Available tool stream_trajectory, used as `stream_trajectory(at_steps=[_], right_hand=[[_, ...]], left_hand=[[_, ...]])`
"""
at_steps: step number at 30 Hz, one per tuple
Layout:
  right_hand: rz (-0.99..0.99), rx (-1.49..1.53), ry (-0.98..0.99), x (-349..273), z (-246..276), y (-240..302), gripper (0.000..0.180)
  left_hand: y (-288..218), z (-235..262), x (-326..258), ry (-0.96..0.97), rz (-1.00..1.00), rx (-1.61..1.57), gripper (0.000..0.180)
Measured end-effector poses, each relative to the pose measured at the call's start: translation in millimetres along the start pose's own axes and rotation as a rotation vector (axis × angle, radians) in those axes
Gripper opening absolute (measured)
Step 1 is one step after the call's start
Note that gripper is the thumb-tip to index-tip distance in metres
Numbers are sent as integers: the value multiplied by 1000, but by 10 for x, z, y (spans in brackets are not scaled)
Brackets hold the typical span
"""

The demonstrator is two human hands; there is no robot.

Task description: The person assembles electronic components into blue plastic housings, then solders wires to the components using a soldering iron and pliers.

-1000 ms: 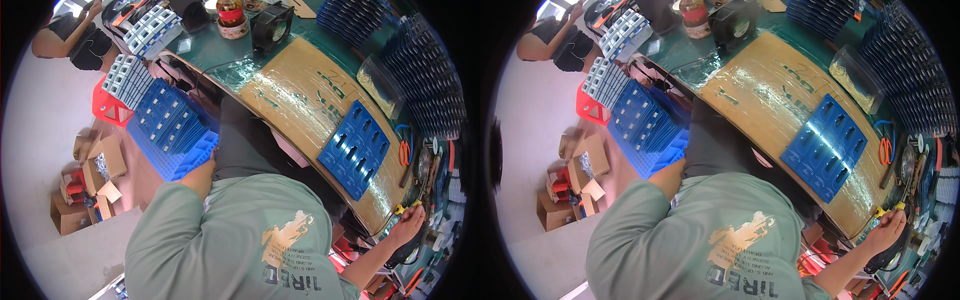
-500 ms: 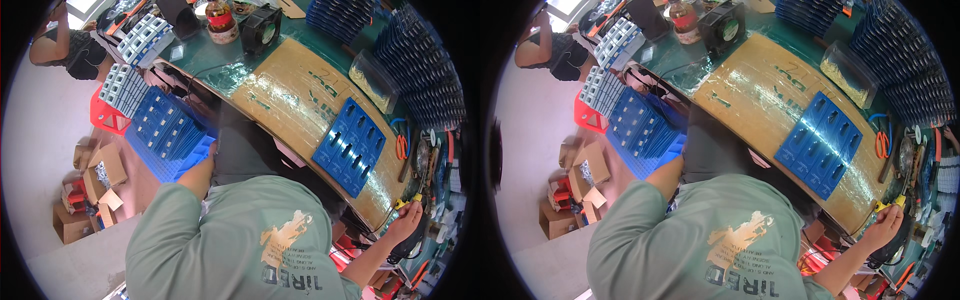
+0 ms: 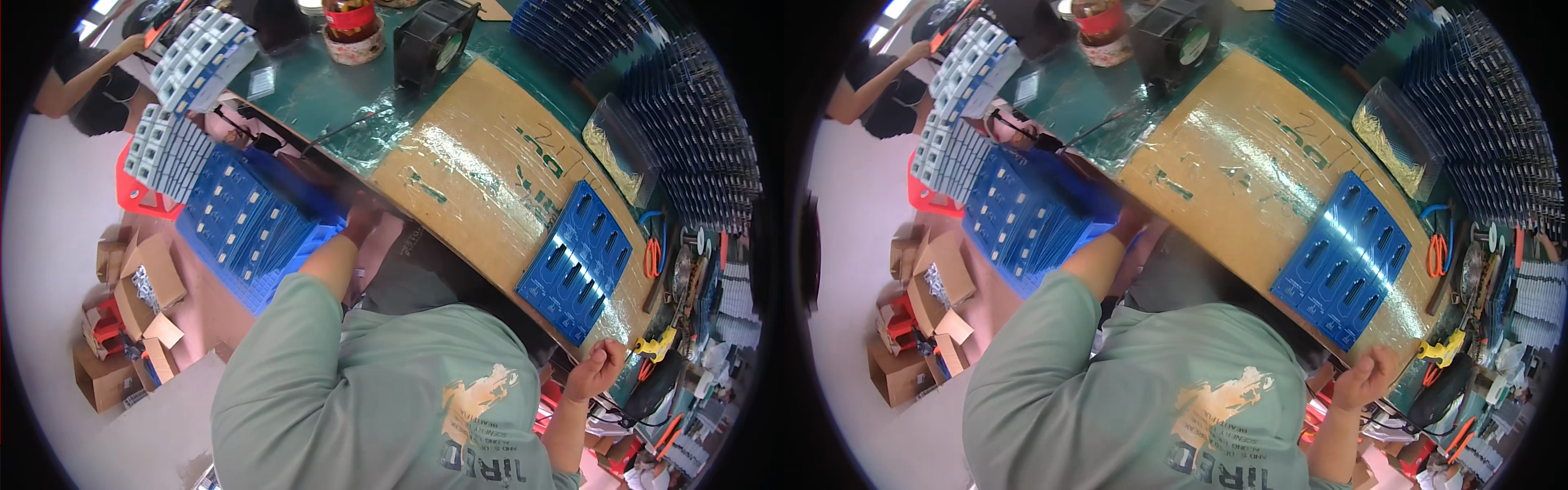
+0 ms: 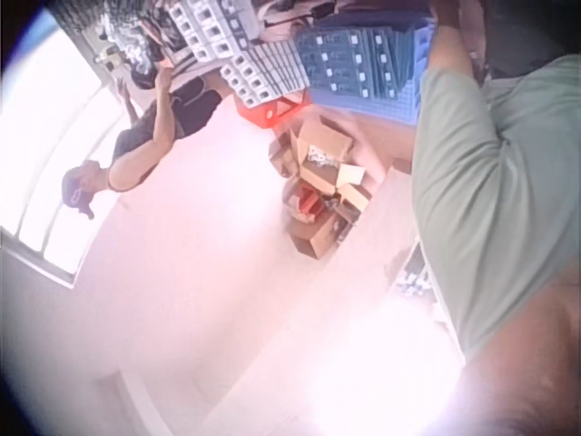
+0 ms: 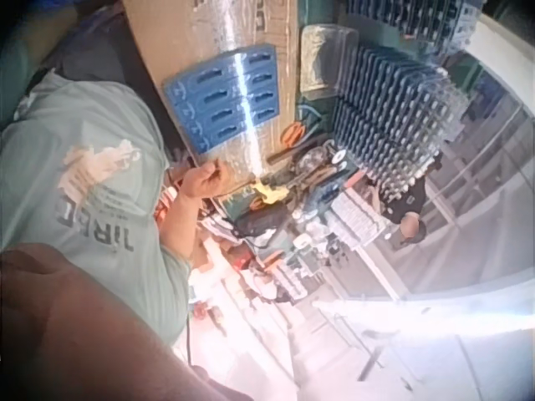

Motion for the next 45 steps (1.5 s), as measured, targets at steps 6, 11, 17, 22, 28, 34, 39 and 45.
stream_trajectory(at_steps=[6, 11, 17, 22, 28, 34, 39, 45], right_hand=[[43, -144, 30, 7, -109, -46, 37], [76, -264, 7, 90, -245, 74, 46], [59, -256, 133, 289, -433, 124, 57], [34, -227, 78, 326, -456, 111, 61], [-51, -262, 121, 348, -466, 82, 66], [-44, -244, 124, 381, -488, 96, 64], [7, -206, 65, 334, -422, 103, 62], [138, -154, 14, 223, -322, 116, 64]], left_hand=[[-522, 92, 352, -60, -89, -69, 33], [-1294, 132, 862, -34, -193, -226, 32], [-2498, 111, 1064, 57, -393, -441, 31], [-2912, -229, 725, 187, -475, -566, 30], [-2800, -521, 227, 328, -462, -660, 29], [-2265, -518, -113, 402, -384, -699, 28], [-1653, -215, -193, 409, -327, -683, 28], [-814, 669, -318, 352, -209, -624, 27]])
Point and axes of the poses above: each hand's wrist, its own x-axis towards the middle knuckle, its own z-axis out of the back of the hand, y = z × x, the point moved 4 cm from there along x, towards the middle knuckle, and after that the axes turned 13 degrees about x, right-handed, at the moved point
